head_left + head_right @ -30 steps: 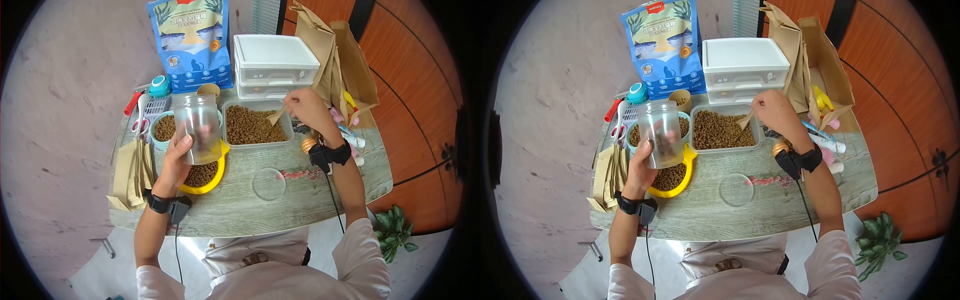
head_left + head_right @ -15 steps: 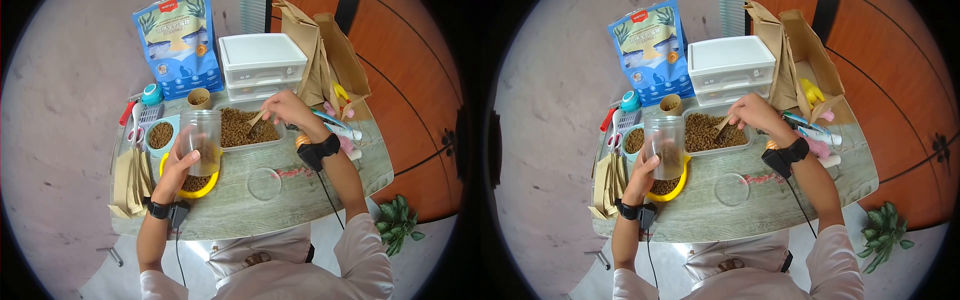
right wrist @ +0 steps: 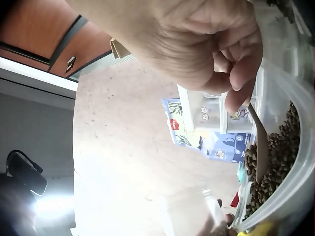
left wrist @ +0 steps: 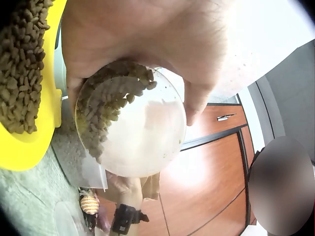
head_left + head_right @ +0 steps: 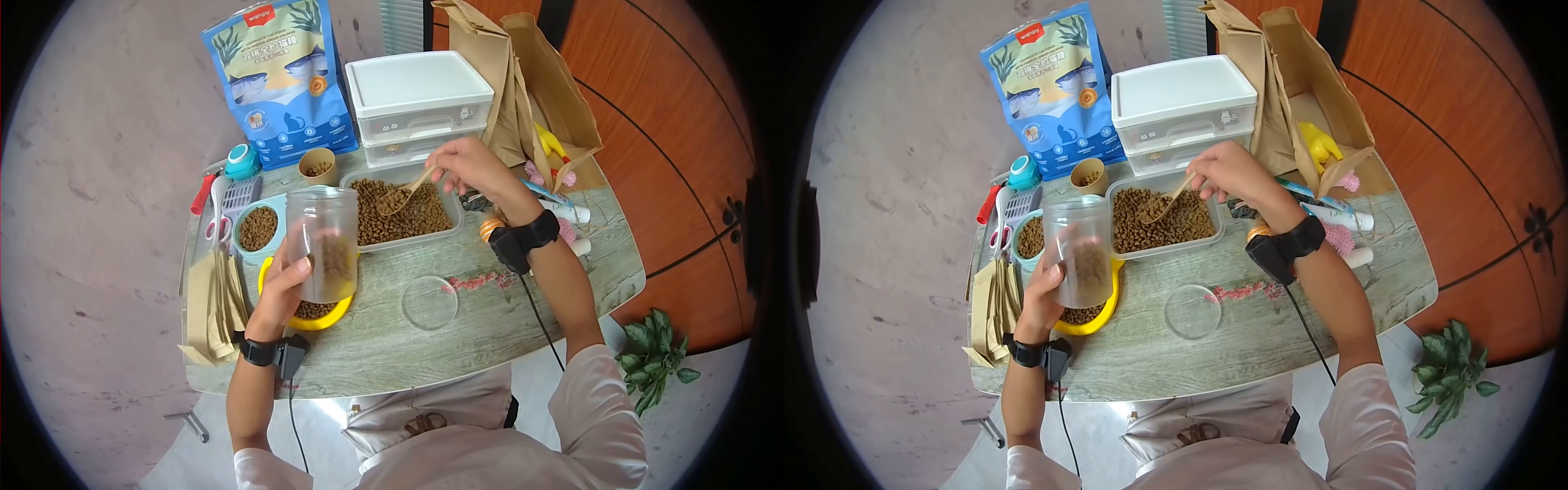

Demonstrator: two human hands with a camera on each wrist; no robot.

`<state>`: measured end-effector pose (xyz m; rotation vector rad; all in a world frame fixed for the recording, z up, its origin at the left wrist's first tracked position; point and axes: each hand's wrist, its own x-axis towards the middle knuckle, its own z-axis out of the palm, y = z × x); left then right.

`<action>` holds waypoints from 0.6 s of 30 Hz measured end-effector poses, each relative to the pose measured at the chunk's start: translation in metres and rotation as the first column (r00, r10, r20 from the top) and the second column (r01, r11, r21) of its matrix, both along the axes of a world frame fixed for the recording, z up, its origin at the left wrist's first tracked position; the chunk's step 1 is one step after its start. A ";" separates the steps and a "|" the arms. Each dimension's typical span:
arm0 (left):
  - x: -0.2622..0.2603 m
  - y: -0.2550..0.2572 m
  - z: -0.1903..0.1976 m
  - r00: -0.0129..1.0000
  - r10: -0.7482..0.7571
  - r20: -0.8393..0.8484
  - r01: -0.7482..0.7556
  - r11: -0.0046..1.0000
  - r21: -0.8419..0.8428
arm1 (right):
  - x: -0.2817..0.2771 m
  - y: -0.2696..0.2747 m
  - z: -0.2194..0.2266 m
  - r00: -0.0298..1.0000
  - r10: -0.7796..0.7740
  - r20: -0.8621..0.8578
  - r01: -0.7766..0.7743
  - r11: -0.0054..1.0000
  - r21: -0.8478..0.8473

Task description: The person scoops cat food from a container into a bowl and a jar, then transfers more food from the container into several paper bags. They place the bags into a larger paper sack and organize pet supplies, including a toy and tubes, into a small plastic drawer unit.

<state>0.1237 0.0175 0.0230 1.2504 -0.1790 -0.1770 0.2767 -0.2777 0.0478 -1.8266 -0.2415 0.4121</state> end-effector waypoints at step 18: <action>-0.004 -0.004 0.005 0.987 -0.159 -0.040 0.162 0.982 0.098 | -0.036 0.011 0.039 0.983 -0.064 0.175 0.011 0.957 0.289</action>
